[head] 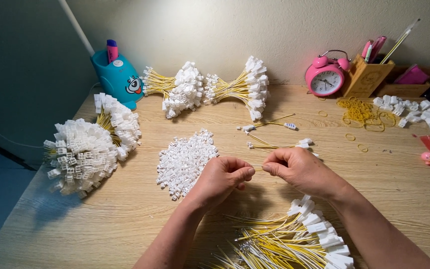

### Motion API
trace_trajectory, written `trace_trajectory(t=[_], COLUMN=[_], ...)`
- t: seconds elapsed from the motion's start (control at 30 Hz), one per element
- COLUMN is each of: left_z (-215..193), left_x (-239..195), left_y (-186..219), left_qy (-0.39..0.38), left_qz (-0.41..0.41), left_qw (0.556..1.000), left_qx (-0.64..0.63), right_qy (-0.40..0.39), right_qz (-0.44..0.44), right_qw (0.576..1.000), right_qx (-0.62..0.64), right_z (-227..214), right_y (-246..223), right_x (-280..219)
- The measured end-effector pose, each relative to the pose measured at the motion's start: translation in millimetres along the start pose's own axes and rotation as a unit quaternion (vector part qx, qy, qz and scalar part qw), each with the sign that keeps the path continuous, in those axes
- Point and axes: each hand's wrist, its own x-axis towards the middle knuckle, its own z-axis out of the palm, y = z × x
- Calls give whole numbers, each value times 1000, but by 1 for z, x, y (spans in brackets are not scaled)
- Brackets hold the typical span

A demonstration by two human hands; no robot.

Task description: The person assembles small white plastic connectors onto the ends of yellow wires by hand. They repeatedly pick up a wire and a connector, fit the connector onto the wire end, and place the finished assembly on the table. The task is performed at a wooden desk under a desk lamp.

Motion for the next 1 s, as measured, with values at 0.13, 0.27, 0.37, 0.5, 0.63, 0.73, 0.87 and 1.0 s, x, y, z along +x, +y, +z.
trace_trajectory(t=[0.13, 0.27, 0.37, 0.5, 0.63, 0.73, 0.87, 1.0], left_z=[0, 1, 3, 4, 5, 8, 14, 20], left_x=[1, 4, 6, 6, 9, 13, 17, 13], left_y=[-2, -6, -7, -6, -11, -18, -28, -25], left_qy=[17, 22, 11, 21, 39, 44, 42, 22], left_qz=[-8, -3, -8, -12, -11, 0, 7, 7], left_qw=[1000, 1000, 997, 994, 992, 990, 988, 984], left_qx=[3, -9, -80, -104, -121, -137, -150, -179], right_qy=[-5, -4, -5, -6, -9, -15, -33, -45], right_qz=[0, -1, 1, -3, -8, -12, 1, 6], right_qw=[1000, 1000, 1000, 1000, 1000, 1000, 998, 993], right_qx=[6, 11, 19, 22, 19, 22, 54, 107], right_z=[-1, 0, 0, -2, -1, -1, 2, 5], right_y=[-1, 3, 3, -6, -8, -2, 4, 11], right_x=[-1, 0, 0, -5, -5, -2, 2, 5])
